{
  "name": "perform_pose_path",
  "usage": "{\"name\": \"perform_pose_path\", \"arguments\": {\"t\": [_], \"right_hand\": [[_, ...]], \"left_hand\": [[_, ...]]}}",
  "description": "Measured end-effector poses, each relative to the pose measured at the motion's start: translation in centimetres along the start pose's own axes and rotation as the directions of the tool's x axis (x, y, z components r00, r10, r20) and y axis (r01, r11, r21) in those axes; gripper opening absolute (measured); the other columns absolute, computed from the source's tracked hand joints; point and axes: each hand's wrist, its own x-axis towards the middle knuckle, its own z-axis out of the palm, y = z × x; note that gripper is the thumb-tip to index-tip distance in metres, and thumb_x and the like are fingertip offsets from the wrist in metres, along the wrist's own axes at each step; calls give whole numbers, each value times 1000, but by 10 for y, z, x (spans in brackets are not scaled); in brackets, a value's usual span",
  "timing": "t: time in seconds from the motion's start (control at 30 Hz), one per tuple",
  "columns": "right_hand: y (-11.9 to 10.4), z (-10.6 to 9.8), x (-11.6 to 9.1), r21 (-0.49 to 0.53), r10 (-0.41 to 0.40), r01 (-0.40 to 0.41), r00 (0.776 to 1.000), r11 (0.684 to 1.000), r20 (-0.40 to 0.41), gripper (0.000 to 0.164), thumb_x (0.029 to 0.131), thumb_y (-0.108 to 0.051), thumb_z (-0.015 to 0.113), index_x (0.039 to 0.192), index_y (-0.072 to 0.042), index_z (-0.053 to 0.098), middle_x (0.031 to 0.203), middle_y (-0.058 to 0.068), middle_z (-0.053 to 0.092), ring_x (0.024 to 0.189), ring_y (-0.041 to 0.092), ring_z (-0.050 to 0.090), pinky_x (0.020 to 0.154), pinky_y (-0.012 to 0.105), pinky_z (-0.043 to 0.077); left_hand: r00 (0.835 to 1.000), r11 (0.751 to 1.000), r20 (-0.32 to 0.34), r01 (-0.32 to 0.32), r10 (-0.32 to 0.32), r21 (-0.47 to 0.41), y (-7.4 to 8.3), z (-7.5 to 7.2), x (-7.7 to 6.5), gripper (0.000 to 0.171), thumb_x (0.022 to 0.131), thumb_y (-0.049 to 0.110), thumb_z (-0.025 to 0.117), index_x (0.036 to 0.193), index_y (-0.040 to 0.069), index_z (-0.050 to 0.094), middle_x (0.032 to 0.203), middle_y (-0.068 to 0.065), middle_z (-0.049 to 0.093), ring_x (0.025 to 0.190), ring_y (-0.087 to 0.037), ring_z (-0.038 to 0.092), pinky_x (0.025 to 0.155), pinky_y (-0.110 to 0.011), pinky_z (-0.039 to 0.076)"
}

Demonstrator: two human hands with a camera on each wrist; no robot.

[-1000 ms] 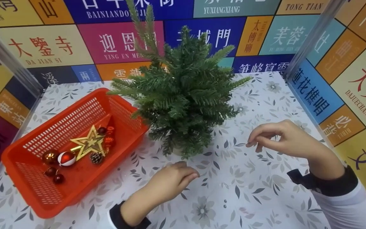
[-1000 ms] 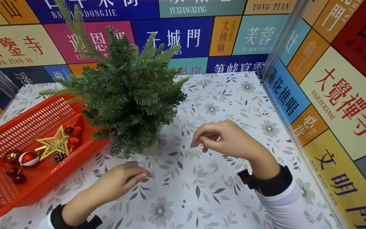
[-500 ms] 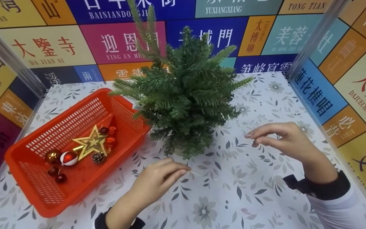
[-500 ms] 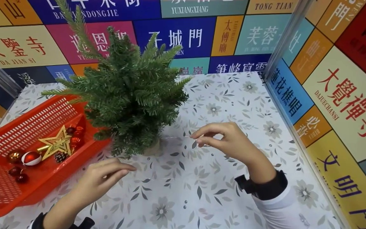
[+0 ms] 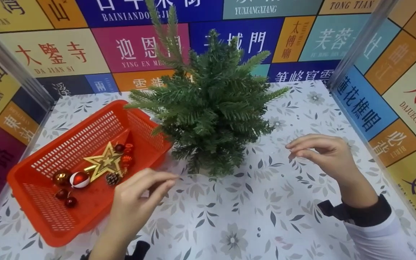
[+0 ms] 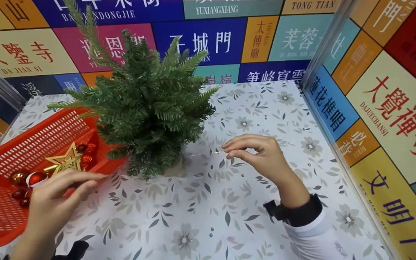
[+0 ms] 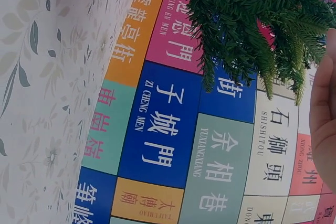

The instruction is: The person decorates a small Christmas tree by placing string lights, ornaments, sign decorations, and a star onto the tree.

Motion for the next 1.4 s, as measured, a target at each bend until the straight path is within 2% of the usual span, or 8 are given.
{"name": "perform_pose_path", "arguments": {"t": [0.37, 0.53, 0.63, 0.73, 0.83, 1.0, 1.17, 1.4], "right_hand": [[1, 2, 0, 113, 88, -73, 987, 991, -134, 8, 83, 18, 60, 88, 18, 66, 97, 16, 74, 88, 22, 72, 74, 26, 59], [-1, 8, 4, 103, 119, -101, 975, 990, -188, 7, 87, 13, 60, 88, 15, 67, 94, 13, 74, 86, 21, 72, 74, 26, 59], [-1, 9, 6, 118, 124, -101, 971, 988, -206, 8, 88, 11, 60, 88, 14, 67, 92, 13, 75, 86, 20, 72, 75, 27, 59], [-1, 10, 6, 156, 105, -73, 972, 985, -211, 8, 88, 11, 60, 88, 15, 66, 91, 14, 74, 86, 21, 72, 76, 27, 59], [0, 10, 7, 208, 83, -36, 972, 977, -222, 6, 86, 13, 60, 88, 16, 66, 89, 16, 74, 85, 23, 72, 76, 28, 59], [1, 11, 11, 265, 54, 11, 970, 964, -236, 6, 85, 15, 60, 88, 18, 64, 88, 18, 73, 83, 25, 72, 76, 29, 59], [-2, 13, 19, 247, 75, -11, 965, 969, -253, 7, 88, 12, 59, 91, 17, 64, 86, 15, 73, 80, 22, 71, 75, 28, 59], [-9, 19, 30, 252, 128, -54, 949, 966, -288, 9, 91, 10, 56, 92, 13, 64, 83, 13, 72, 72, 20, 70, 70, 28, 59]], "left_hand": [[993, 996, -99, 70, -65, 55, 0, -33, 11, 23, 71, -3, 79, 92, 6, 77, 83, -4, 73, 77, -3, 63, 66, -10, 49], [989, 991, 107, 89, -99, 100, -2, -45, 11, 28, 72, -2, 79, 96, 12, 76, 88, 2, 73, 77, -2, 64, 66, -9, 49], [961, 986, 249, 89, -121, 138, -4, -51, 9, 31, 74, 0, 78, 102, 13, 75, 91, 5, 73, 75, -3, 64, 67, -11, 51], [937, 964, 281, 143, -205, 226, -3, -53, 9, 29, 76, 3, 78, 102, 16, 76, 92, 9, 72, 76, -1, 64, 70, -15, 54], [943, 951, 232, 181, -240, 249, -2, -54, 12, 26, 75, 3, 79, 96, 18, 76, 92, 12, 72, 81, -2, 65, 74, -15, 53], [986, 982, 17, 164, -166, 89, 0, -52, 26, 21, 73, -2, 79, 89, 12, 75, 86, 4, 72, 76, -2, 64, 68, -11, 51], [981, 993, -153, 119, -121, -27, -2, -48, 48, 17, 74, -7, 77, 86, 4, 74, 80, 1, 69, 65, -4, 61, 58, -14, 52], [974, 999, -228, 5, -18, -54, -7, -42, 83, 13, 78, -4, 76, 89, 3, 74, 75, -3, 69, 57, -6, 59, 54, -16, 51]]}}
